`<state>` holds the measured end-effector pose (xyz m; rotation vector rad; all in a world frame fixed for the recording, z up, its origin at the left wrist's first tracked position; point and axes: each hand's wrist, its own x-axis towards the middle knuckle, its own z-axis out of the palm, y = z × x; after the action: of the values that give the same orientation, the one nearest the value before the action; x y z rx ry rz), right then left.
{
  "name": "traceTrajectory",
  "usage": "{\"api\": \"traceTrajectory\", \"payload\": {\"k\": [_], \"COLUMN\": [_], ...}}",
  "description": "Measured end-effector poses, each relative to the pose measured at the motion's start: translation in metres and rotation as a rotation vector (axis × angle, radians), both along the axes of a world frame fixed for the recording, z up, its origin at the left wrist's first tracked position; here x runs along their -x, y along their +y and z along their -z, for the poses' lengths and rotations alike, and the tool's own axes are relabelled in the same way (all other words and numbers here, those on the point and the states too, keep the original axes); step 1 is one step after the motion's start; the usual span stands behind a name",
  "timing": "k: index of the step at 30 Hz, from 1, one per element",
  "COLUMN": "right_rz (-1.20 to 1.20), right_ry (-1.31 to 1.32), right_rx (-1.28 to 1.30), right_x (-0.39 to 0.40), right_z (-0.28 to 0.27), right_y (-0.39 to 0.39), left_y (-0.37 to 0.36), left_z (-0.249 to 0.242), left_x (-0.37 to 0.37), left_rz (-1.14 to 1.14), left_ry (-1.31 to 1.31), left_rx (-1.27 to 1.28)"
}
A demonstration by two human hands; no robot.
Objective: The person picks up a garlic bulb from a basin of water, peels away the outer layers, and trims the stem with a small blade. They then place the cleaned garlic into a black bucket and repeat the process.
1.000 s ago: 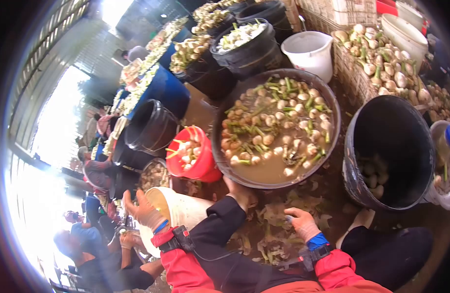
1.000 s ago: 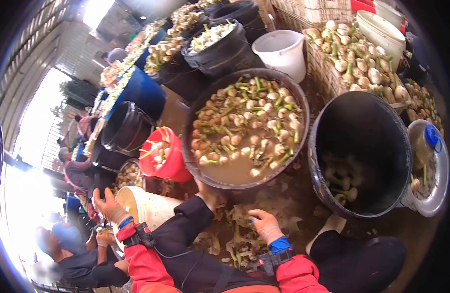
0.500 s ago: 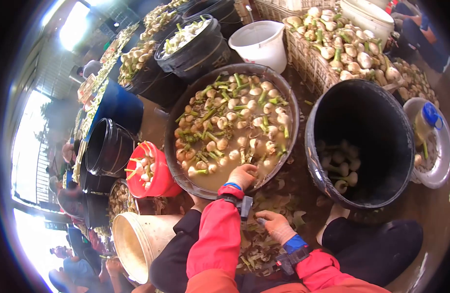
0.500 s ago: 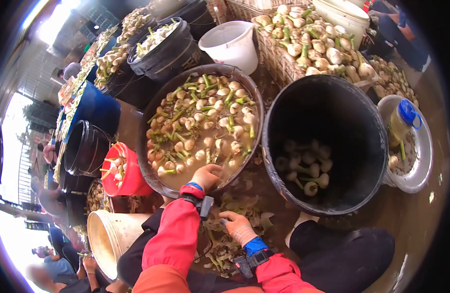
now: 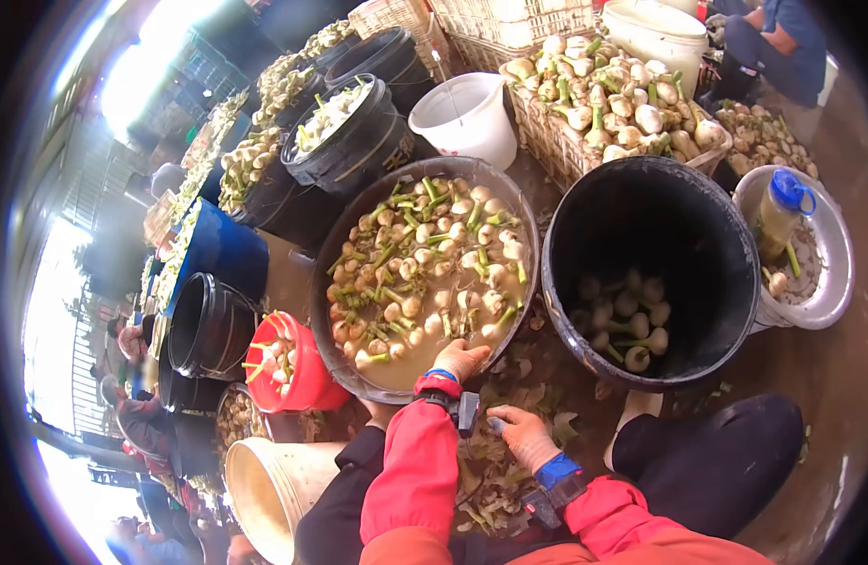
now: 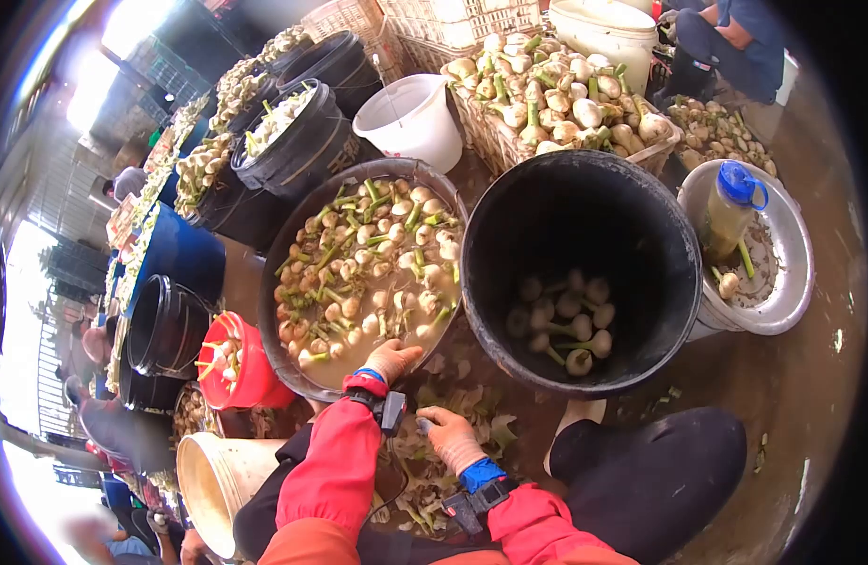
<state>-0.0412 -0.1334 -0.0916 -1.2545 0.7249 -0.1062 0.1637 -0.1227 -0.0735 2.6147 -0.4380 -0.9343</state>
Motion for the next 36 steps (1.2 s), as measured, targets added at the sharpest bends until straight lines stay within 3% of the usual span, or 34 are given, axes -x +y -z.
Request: {"api": "traceTrajectory", "payload": {"k": [5, 7, 8, 9, 11, 13, 15, 17, 19, 21, 23, 25, 30, 33, 35, 36], "right_rz": [-0.018, 0.081, 0.146, 0.147, 0.36, 0.378, 0.392, 0.244, 0.154, 0.127, 0.099, 0.02, -0.091, -0.118, -0.13, -0.132], "right_ry": [0.115, 0.017, -0.009, -0.007, -0.131, -0.193, -0.259, -0.307, -0.305, -0.34, -0.29, -0.182, -0.28, -0.24, -0.274, -0.274], "right_rx": [-0.06, -0.159, -0.255, -0.262, -0.213, -0.196, -0.18, -0.185, -0.13, -0.218, -0.167, -0.031, -0.152, 0.015, 0.103, 0.106], "right_x": [-0.003, -0.005, -0.008, -0.009, -0.012, -0.015, -0.013, -0.008, -0.004, -0.002, 0.001, 0.003, 0.009, 0.009, 0.011, 0.012], "right_z": [-0.008, -0.004, -0.004, -0.003, -0.011, -0.034, -0.055, -0.068, -0.067, -0.066, -0.067, -0.066, -0.075, -0.072, -0.074, -0.073], "right_y": [-0.012, -0.013, -0.013, -0.014, -0.018, -0.027, -0.029, -0.025, -0.014, -0.006, -0.002, 0.0, -0.005, 0.0, 0.002, 0.003], "left_y": [-0.009, 0.01, 0.005, 0.011, 0.033, 0.045, 0.066, 0.077, 0.08, 0.091, 0.084, 0.084, 0.101, 0.11, 0.113, 0.116], "left_z": [0.007, 0.029, -0.006, -0.015, -0.027, -0.068, -0.076, -0.088, -0.093, -0.085, -0.096, -0.097, -0.095, -0.095, -0.096, -0.099], "left_x": [-0.008, -0.01, 0.006, 0.013, 0.027, 0.056, 0.078, 0.102, 0.117, 0.146, 0.169, 0.178, 0.177, 0.178, 0.175, 0.173], "left_rz": [0.067, -0.036, -0.134, -0.136, -0.219, -0.315, -0.347, -0.314, -0.114, -0.059, -0.044, -0.035, -0.088, -0.067, -0.546, -0.669], "left_ry": [0.141, 0.214, 0.27, 0.271, 0.336, 0.397, 0.392, 0.32, 0.208, -0.37, -0.561, -0.624, -0.572, -0.535, 0.329, 0.571], "left_rx": [-0.004, 0.428, 0.501, 0.493, 0.81, 0.906, 0.912, 0.83, 0.746, 0.638, 0.476, 0.429, 0.547, 0.558, 0.984, 1.145]}}
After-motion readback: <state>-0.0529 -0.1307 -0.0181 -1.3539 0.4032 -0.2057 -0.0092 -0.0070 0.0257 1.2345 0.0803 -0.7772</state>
